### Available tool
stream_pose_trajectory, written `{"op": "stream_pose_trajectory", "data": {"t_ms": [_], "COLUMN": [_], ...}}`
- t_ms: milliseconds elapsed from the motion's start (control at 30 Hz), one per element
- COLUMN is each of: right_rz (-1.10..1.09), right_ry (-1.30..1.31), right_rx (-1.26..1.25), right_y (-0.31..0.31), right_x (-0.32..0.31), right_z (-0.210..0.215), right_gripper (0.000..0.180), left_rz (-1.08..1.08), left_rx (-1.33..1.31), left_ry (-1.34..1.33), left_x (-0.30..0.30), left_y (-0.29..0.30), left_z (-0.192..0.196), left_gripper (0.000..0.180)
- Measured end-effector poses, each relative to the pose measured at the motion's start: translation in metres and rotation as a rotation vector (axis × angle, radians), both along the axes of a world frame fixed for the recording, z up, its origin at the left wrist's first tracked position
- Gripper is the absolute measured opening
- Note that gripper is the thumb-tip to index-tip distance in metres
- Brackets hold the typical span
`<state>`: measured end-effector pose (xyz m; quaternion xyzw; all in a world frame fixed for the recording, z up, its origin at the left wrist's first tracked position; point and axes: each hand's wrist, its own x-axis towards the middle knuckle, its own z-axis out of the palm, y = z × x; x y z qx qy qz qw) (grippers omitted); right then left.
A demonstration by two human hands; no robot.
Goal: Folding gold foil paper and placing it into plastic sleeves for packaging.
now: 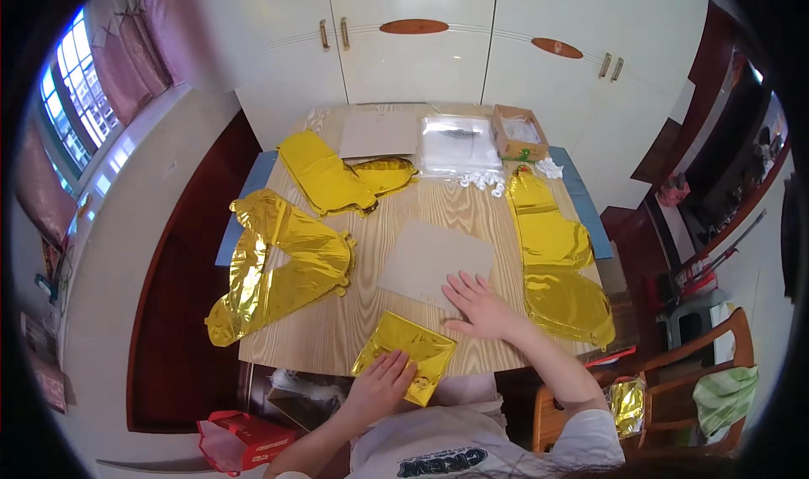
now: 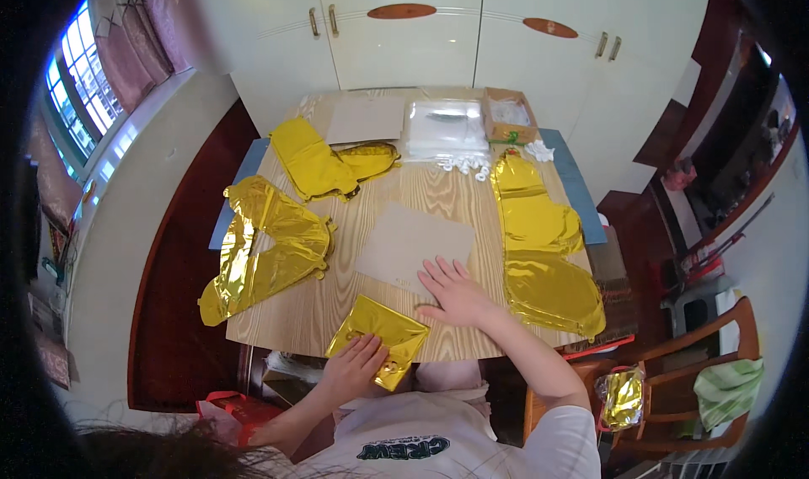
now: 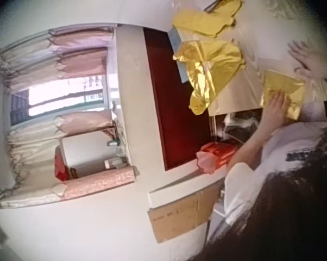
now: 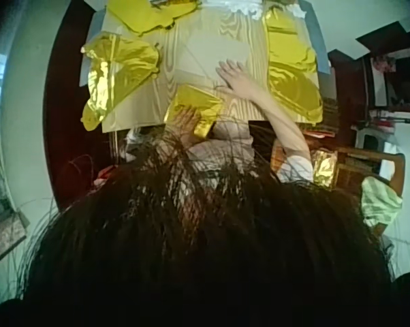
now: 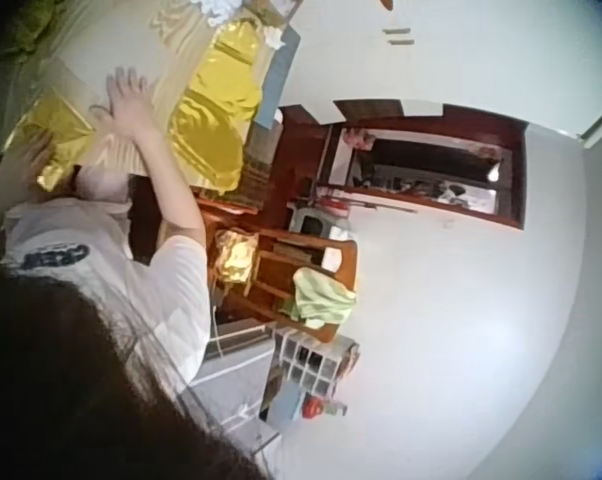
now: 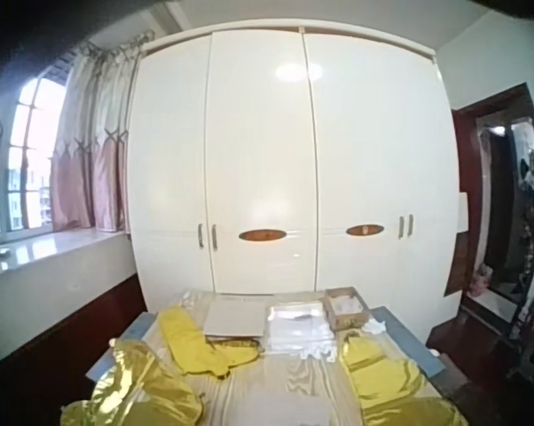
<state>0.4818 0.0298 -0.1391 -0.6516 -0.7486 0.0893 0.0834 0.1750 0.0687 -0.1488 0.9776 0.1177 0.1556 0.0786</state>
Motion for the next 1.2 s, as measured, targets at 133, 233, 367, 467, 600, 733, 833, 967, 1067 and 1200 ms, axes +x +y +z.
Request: {"op": "stream_pose_trajectory", "data": {"t_ms": [133,233,367,467,600,733,833,967,1067,1200], "right_rz": [0.026,0.064,0.166,-0.113,-0.543,-0.506,-0.558,-0.592,-0.545,-0.031], "right_ry": [-0.108,-0.197,-0.187,0.209,0.925,1.134,1.157,1.068,0.669,0.35], "right_rx": [-0.001,0.067,0.3,0.101,0.479,0.366,0.181,0.291,0.45,0.519], "right_y": [-0.039,-0.073,-0.107,-0.11,-0.08,-0.041,-0.035,-0.04,-0.047,-0.042], "right_x": [-0.027,-0.052,-0.071,-0.066,-0.04,-0.029,-0.024,-0.029,-0.01,0.031], "right_z": [0.012,0.015,-0.003,0.049,0.092,0.063,0.011,0.021,0.093,0.118], "right_gripper": [0.085,0.075,0.046,0.024,0.03,0.041,0.045,0.043,0.035,0.021], "left_rz": [0.13,0.48,0.46,0.57,0.445,0.49,0.516,0.541,0.424,0.35], "left_rx": [-0.736,-1.268,-1.746,-1.894,-2.001,-2.055,-2.179,-2.201,-2.13,-1.913], "left_ry": [-0.177,-0.247,-1.029,-1.165,-1.228,-1.111,-1.017,-0.939,-1.016,-1.178], "left_x": [-0.026,-0.064,-0.073,-0.091,-0.095,-0.065,-0.039,-0.022,-0.03,-0.063], "left_y": [-0.004,0.003,0.006,0.012,0.008,0.011,0.022,0.037,0.045,0.062], "left_z": [0.03,0.034,0.054,0.051,0.059,0.063,0.049,0.028,0.039,0.048], "left_gripper": [0.037,0.033,0.039,0.042,0.04,0.04,0.041,0.043,0.043,0.044]}}
